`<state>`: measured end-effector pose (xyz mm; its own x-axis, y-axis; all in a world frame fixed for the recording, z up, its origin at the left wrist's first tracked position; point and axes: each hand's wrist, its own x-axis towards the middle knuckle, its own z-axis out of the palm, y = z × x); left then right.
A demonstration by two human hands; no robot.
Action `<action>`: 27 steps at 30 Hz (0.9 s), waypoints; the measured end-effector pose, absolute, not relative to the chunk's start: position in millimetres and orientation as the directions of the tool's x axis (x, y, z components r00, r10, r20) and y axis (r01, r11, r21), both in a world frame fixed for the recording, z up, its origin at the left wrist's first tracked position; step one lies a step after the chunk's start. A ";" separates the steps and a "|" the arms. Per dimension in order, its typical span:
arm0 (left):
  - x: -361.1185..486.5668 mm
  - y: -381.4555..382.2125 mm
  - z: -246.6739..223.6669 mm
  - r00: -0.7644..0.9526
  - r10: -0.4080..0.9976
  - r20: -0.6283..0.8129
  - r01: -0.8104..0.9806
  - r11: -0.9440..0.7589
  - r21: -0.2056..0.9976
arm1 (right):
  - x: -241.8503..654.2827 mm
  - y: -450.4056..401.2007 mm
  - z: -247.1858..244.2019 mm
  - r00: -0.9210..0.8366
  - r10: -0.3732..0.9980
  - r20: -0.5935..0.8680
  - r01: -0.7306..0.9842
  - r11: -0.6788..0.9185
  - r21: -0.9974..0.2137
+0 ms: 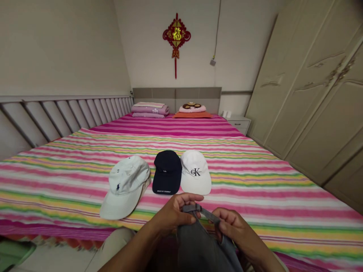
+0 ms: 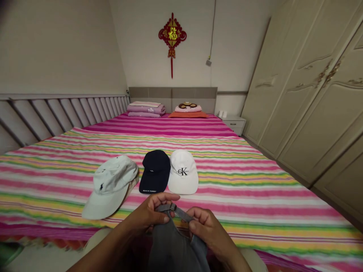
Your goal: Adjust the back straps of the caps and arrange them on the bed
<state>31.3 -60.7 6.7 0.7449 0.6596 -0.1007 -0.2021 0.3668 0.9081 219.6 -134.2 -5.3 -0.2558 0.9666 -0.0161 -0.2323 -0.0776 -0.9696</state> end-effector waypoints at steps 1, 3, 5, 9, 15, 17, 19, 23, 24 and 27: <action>31.7 -62.8 8.0 0.761 0.641 -0.100 -0.200 0.379 0.904 | 218.2 -133.6 -3.9 -0.233 0.972 -0.025 -0.197 -0.073 -0.978; 32.6 -67.0 9.4 0.789 0.610 -0.072 -0.241 0.415 0.877 | 214.6 -133.3 -2.3 -0.178 0.983 -0.046 -0.201 -0.082 -0.976; 33.6 -70.2 9.2 0.794 0.608 -0.035 -0.311 0.454 0.835 | 210.9 -134.1 -1.4 -0.146 0.987 -0.060 -0.280 -0.100 -0.955; 35.8 -73.5 8.6 0.779 0.623 -0.078 -0.316 0.497 0.808 | 205.9 -135.5 -0.3 -0.099 0.993 -0.062 -0.364 -0.094 -0.927; 40.4 -78.1 11.4 0.746 0.598 -0.292 -0.128 0.559 0.819 | 206.8 -131.4 -0.9 -0.010 0.999 -0.030 -0.190 -0.031 -0.981; 42.4 -78.7 9.7 0.716 0.612 -0.336 -0.122 0.584 0.803 | 205.8 -131.8 0.1 0.021 0.999 -0.041 -0.191 -0.036 -0.981; 44.5 -78.6 6.4 0.674 0.643 -0.363 -0.127 0.585 0.801 | 203.8 -133.0 1.6 0.023 0.998 -0.057 -0.209 -0.051 -0.976; 47.2 -77.9 0.3 0.626 0.688 -0.368 -0.139 0.562 0.815 | 200.9 -135.2 3.2 0.018 0.998 -0.055 -0.231 -0.049 -0.972; 47.3 -77.8 -0.4 0.631 0.687 -0.360 -0.144 0.560 0.816 | 200.7 -135.3 3.1 0.022 0.998 -0.052 -0.228 -0.046 -0.973; 47.2 -78.1 -1.1 0.669 0.664 -0.333 -0.148 0.558 0.816 | 200.8 -135.0 2.4 0.032 0.998 -0.049 -0.209 -0.041 -0.977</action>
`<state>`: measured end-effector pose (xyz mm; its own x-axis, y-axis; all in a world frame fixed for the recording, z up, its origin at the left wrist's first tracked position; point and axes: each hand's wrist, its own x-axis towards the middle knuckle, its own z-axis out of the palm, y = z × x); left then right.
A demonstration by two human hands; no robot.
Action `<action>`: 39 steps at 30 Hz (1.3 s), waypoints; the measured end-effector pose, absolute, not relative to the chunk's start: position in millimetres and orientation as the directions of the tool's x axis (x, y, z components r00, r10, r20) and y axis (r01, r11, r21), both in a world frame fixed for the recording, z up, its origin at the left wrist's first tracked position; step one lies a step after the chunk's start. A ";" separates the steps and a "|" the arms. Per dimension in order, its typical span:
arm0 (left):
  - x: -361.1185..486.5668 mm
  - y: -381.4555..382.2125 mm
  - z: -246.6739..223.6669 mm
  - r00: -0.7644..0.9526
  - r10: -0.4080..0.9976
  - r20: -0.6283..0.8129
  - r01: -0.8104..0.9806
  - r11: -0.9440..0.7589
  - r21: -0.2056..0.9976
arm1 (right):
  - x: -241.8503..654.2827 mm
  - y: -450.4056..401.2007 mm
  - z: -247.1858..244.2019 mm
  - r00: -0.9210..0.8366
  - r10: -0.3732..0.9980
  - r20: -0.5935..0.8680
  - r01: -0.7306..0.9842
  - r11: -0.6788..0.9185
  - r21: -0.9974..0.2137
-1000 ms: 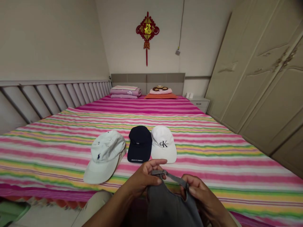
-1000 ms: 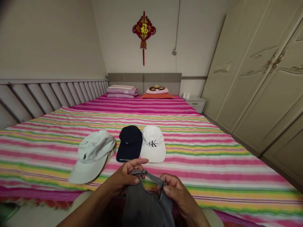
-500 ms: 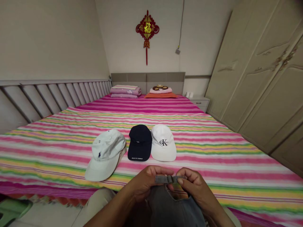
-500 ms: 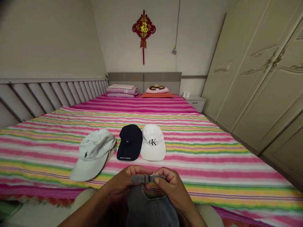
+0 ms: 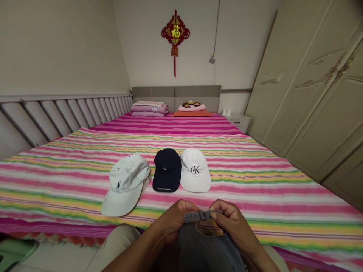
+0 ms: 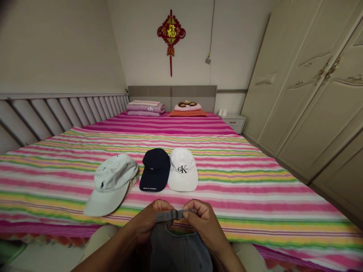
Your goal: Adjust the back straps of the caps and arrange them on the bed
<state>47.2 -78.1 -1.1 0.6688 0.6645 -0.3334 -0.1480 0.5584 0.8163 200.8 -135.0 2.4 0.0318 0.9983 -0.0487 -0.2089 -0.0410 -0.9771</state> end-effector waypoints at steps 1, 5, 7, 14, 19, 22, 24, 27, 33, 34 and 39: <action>47.2 -78.3 -1.2 0.679 0.657 -0.327 -0.149 0.559 0.815 | 201.0 -134.5 2.1 0.032 0.998 -0.048 -0.205 -0.041 -0.978; 48.3 -79.9 -1.9 0.670 0.668 -0.322 -0.157 0.552 0.819 | 201.8 -131.6 0.2 0.006 0.999 -0.037 -0.192 -0.035 -0.981; 49.1 -80.7 -1.9 0.645 0.691 -0.326 -0.159 0.539 0.827 | 202.3 -130.0 -1.3 -0.007 1.000 -0.027 -0.177 -0.028 -0.984; 49.2 -81.7 -1.3 0.605 0.721 -0.338 -0.153 0.522 0.839 | 202.8 -129.4 -3.9 -0.016 1.000 -0.015 -0.099 -0.016 -0.995; 49.5 -79.3 -4.0 0.594 0.744 -0.306 -0.168 0.487 0.857 | 198.8 -134.9 3.1 0.036 0.981 0.193 0.230 0.180 -0.956; 49.8 -78.0 -6.0 0.589 0.766 -0.258 -0.158 0.422 0.893 | 193.3 -138.9 5.3 -0.016 0.915 0.403 0.547 0.345 -0.763; 49.7 -77.8 -7.3 0.583 0.780 -0.227 -0.129 0.365 0.922 | 189.0 -140.6 4.5 -0.061 0.871 0.487 0.660 0.401 -0.635; 48.8 -78.2 -9.3 0.567 0.802 -0.186 -0.089 0.284 0.955 | 183.8 -140.8 1.8 -0.087 0.811 0.579 0.733 0.446 -0.514; 46.7 -78.1 -11.6 0.581 0.800 -0.151 -0.121 0.269 0.955 | 181.0 -137.7 1.9 -0.040 0.798 0.602 0.620 0.492 -0.611; 46.4 -78.0 -11.6 0.585 0.797 -0.148 -0.127 0.270 0.954 | 181.2 -137.4 2.9 -0.016 0.815 0.579 0.576 0.481 -0.661; 44.1 -77.8 -10.8 0.579 0.801 -0.153 -0.121 0.270 0.955 | 185.1 -136.3 9.0 0.040 0.897 0.441 0.427 0.383 -0.819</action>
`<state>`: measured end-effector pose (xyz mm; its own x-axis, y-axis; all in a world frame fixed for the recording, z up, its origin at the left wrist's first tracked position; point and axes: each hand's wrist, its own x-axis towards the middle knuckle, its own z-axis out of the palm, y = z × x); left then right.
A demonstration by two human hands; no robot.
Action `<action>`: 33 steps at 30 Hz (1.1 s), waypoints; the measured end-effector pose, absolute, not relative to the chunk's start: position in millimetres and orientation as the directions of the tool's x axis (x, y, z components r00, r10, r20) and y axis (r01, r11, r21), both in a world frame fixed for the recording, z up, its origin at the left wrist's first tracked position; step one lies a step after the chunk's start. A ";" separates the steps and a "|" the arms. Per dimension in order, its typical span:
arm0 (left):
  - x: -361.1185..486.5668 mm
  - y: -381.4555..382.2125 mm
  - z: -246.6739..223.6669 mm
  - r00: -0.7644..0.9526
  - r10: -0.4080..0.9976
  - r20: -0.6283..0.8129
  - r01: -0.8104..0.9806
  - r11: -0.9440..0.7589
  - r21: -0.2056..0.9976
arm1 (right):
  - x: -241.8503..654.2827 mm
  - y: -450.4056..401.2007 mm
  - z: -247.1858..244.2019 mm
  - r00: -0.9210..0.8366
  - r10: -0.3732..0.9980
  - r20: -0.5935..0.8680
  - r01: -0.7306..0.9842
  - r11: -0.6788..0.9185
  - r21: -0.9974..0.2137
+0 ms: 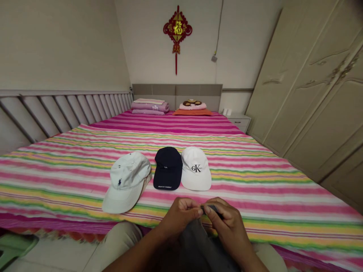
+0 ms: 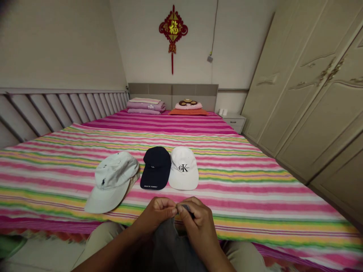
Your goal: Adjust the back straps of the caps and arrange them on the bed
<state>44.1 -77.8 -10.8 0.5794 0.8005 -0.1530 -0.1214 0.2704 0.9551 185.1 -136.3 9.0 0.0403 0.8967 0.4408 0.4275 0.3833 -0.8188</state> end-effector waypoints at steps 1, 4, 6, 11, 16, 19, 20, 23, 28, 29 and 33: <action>43.5 -78.0 -10.6 0.585 0.794 -0.165 -0.122 0.287 0.950 | 186.6 -136.0 10.1 0.027 0.908 0.418 0.407 0.372 -0.834; 42.0 -78.4 -9.3 0.605 0.773 -0.193 -0.136 0.338 0.931 | 191.1 -134.8 11.3 -0.014 0.928 0.373 0.348 0.355 -0.868; 41.2 -78.4 -8.0 0.614 0.765 -0.195 -0.150 0.355 0.923 | 193.3 -134.0 10.3 0.002 0.938 0.347 0.348 0.324 -0.879; 40.0 -75.9 -4.3 0.631 0.756 -0.175 -0.187 0.367 0.911 | 195.6 -134.0 8.3 -0.081 0.916 0.392 0.467 0.383 -0.797; 39.2 -74.3 -0.7 0.624 0.764 -0.166 -0.170 0.340 0.925 | 193.8 -138.4 12.1 -0.213 0.846 0.488 0.598 0.508 -0.620; 38.2 -74.0 -1.0 0.620 0.766 -0.171 -0.152 0.331 0.931 | 192.5 -140.8 14.1 -0.268 0.813 0.517 0.692 0.536 -0.483; 37.8 -73.9 -1.5 0.623 0.763 -0.172 -0.146 0.329 0.933 | 192.5 -141.4 14.8 -0.285 0.808 0.515 0.705 0.541 -0.458; 36.6 -73.5 -3.5 0.631 0.755 -0.180 -0.130 0.331 0.934 | 193.2 -142.6 17.2 -0.333 0.802 0.496 0.693 0.565 -0.448; 34.8 -72.7 -0.6 0.655 0.734 -0.181 -0.093 0.316 0.944 | 192.3 -145.3 19.3 -0.318 0.806 0.499 0.771 0.526 -0.358; 34.3 -72.6 0.8 0.668 0.721 -0.184 -0.073 0.310 0.948 | 191.8 -145.9 19.1 -0.319 0.809 0.493 0.788 0.516 -0.336; 33.3 -73.4 3.8 0.692 0.690 -0.213 0.009 0.286 0.958 | 189.9 -146.7 15.3 -0.345 0.800 0.491 0.796 0.527 -0.298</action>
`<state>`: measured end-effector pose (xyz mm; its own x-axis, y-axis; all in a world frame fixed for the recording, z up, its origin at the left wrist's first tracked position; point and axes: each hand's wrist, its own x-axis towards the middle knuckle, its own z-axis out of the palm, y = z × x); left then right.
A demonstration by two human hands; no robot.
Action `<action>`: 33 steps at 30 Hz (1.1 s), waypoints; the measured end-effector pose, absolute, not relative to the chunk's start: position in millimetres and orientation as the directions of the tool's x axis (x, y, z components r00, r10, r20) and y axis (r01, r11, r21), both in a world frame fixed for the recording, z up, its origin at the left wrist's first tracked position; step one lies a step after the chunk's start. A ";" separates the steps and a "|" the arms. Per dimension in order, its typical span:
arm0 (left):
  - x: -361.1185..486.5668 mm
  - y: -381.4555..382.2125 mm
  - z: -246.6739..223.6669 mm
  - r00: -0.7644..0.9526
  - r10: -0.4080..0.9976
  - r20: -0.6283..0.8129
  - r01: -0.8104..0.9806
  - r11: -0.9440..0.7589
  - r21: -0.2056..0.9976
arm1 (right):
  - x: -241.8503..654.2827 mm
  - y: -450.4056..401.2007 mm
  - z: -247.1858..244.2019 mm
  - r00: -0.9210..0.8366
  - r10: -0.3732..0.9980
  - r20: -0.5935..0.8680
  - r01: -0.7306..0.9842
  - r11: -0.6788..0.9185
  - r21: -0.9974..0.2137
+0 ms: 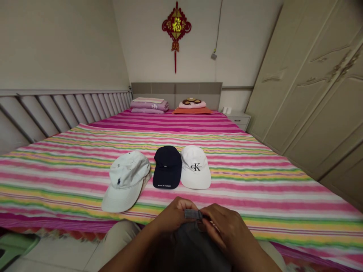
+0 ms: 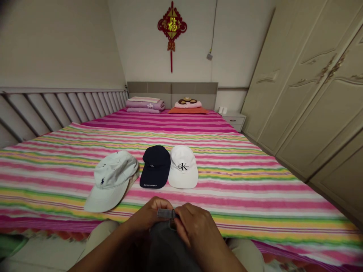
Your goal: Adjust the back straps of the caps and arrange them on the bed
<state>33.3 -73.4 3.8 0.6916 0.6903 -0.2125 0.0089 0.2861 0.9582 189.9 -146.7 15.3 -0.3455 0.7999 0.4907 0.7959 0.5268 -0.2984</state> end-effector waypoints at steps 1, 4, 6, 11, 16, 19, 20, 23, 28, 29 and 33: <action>33.6 -73.9 3.3 0.688 0.693 -0.216 0.015 0.284 0.959 | 189.5 -146.5 13.3 -0.343 0.791 0.506 0.790 0.534 -0.299; 36.1 -76.1 -0.1 0.668 0.713 -0.211 -0.009 0.291 0.957 | 188.0 -145.9 6.0 -0.294 0.762 0.577 0.783 0.538 -0.311; 38.3 -77.6 -3.1 0.642 0.741 -0.197 -0.031 0.283 0.959 | 187.0 -146.1 1.6 -0.246 0.763 0.598 0.792 0.514 -0.329; 39.9 -78.0 -10.4 0.613 0.776 -0.148 -0.028 0.209 0.978 | 186.6 -147.1 -1.2 -0.189 0.802 0.567 0.833 0.437 -0.339; 37.5 -77.5 -12.1 0.597 0.802 -0.010 0.095 -0.058 0.994 | 188.7 -144.9 0.7 -0.182 0.849 0.496 0.811 0.415 -0.413; 37.6 -80.0 -9.8 0.575 0.802 0.158 0.214 -0.333 0.918 | 188.9 -142.9 -0.2 -0.162 0.860 0.484 0.804 0.399 -0.440; 37.8 -81.1 -9.2 0.575 0.794 0.196 0.239 -0.392 0.888 | 188.6 -142.2 -1.0 -0.142 0.863 0.485 0.798 0.390 -0.460; 38.4 -83.6 -9.8 0.571 0.782 0.250 0.236 -0.448 0.863 | 187.9 -138.7 -5.3 -0.017 0.893 0.449 0.709 0.328 -0.625; 36.8 -82.0 -14.6 0.543 0.805 0.239 0.172 -0.385 0.907 | 191.5 -130.8 -15.1 0.169 0.979 0.110 0.235 0.068 -0.970; 36.5 -81.1 -14.9 0.547 0.805 0.229 0.171 -0.375 0.911 | 192.3 -130.5 -15.7 0.182 0.977 0.109 0.218 0.068 -0.974; 37.4 -77.7 -14.7 0.560 0.801 0.210 0.168 -0.358 0.918 | 191.6 -135.6 -11.1 0.067 0.925 0.374 0.488 0.297 -0.821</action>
